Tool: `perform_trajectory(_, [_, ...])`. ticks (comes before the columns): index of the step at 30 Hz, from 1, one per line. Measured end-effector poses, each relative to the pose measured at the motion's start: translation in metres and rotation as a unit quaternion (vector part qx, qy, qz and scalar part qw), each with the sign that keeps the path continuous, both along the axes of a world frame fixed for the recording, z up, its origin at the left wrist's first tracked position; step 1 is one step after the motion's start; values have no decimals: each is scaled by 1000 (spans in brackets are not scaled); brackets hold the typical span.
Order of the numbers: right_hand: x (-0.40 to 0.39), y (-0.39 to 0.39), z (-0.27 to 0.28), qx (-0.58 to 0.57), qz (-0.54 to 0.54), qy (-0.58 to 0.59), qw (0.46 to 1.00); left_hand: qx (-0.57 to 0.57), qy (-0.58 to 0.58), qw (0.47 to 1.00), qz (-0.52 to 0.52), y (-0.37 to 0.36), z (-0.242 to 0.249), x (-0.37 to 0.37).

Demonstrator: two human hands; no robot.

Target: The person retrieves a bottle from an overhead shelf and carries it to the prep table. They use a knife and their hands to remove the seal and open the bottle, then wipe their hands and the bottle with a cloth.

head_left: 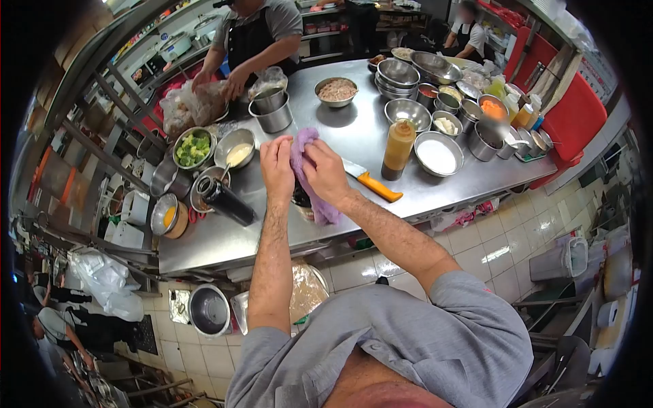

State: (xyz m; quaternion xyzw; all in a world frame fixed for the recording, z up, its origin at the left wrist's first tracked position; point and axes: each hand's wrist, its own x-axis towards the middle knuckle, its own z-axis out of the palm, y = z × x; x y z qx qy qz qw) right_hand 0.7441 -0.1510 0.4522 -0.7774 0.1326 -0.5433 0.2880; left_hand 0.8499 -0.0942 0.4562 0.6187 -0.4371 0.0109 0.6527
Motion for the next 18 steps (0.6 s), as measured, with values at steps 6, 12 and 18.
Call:
perform_trajectory(6, [2, -3, 5, -179, -59, 22, 982, 10, 16, 1000, -15, -2, 2, 3])
perform_trajectory(12, [8, 6, 4, -195, -125, 48, 972, 13, 98, 995, -32, -8, -4, 8])
perform_trajectory(18, [6, 10, -3, -149, -112, 10, 983, -30, 124, 991, -39, -8, -3, -3])
